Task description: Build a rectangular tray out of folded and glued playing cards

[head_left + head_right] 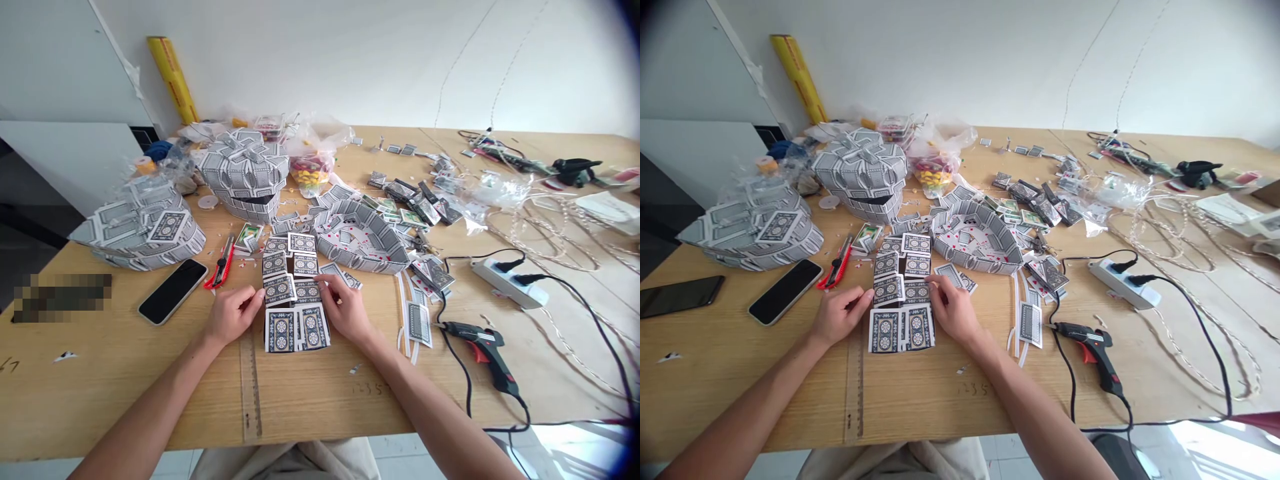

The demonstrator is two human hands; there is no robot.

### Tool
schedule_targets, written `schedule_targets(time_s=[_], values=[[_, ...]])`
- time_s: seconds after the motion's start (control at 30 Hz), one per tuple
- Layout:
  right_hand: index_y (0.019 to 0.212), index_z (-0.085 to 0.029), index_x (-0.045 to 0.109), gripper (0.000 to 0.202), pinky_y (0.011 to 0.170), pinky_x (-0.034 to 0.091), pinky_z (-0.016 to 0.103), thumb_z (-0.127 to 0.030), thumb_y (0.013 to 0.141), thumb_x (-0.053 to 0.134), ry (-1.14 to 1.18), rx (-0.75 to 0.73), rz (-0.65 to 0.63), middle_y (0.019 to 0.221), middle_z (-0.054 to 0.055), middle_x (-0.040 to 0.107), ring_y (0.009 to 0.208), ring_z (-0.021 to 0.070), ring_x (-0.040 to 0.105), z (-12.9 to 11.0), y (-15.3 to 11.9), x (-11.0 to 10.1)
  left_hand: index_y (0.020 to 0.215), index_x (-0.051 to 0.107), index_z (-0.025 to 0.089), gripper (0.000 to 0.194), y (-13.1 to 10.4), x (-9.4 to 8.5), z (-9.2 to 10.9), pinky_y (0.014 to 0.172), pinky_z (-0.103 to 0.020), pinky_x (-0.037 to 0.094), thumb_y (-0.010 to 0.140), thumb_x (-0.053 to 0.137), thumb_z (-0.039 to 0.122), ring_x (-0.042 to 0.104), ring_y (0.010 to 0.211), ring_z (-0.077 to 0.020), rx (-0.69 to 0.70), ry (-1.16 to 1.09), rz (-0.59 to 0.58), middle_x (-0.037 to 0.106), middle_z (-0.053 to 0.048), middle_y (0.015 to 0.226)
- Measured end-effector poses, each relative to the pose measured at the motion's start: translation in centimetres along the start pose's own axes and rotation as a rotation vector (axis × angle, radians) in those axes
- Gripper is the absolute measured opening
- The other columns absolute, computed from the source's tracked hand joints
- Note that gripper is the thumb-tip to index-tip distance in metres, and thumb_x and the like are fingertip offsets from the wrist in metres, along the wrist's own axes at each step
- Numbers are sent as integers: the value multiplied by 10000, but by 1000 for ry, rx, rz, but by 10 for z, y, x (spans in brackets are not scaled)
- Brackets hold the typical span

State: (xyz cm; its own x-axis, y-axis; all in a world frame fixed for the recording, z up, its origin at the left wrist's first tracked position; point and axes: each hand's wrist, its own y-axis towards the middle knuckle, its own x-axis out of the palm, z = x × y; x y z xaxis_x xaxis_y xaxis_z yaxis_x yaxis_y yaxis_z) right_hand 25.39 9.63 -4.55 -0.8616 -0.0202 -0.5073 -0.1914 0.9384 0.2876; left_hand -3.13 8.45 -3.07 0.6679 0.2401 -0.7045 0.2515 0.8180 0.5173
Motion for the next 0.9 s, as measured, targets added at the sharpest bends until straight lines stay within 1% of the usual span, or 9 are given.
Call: schedule_targets(time_s=[0.2, 0.43, 0.67, 0.9], values=[[1211, -177, 707, 301, 570, 370, 258, -363, 1109, 493, -2, -8, 0, 613, -56, 529, 529, 133, 471, 0, -1, 0, 617, 425, 199, 461, 0, 0, -1, 524, -248, 282, 1036, 609, 260, 385, 476, -77, -7, -21, -7, 399, 69, 534], [1211, -181, 705, 315, 566, 377, 261, -377, 1112, 478, 0, 3, 1, 609, -54, 518, 526, 140, 472, -1, 0, -1, 616, 427, 203, 469, -1, 0, -2, 543, -258, 297, 1045, 596, 293, 404, 486, -86, -36, -15, -35, 409, 64, 535], [1237, -182, 693, 309, 566, 381, 261, -378, 1112, 489, 12, 10, 2, 608, -63, 508, 525, 137, 463, 0, -1, 0, 624, 422, 201, 466, 0, 0, -1, 537, -255, 287, 1045, 602, 285, 393, 487, -81, -8, -24, -17, 396, 69, 540], [1234, -190, 695, 307, 559, 374, 262, -381, 1113, 488, 14, 7, 3, 607, -63, 511, 522, 137, 458, 0, 0, 1, 624, 414, 201, 471, 0, 0, -2, 534, -258, 280, 1047, 598, 294, 385, 485, -81, -18, -16, -18, 389, 72, 538]])
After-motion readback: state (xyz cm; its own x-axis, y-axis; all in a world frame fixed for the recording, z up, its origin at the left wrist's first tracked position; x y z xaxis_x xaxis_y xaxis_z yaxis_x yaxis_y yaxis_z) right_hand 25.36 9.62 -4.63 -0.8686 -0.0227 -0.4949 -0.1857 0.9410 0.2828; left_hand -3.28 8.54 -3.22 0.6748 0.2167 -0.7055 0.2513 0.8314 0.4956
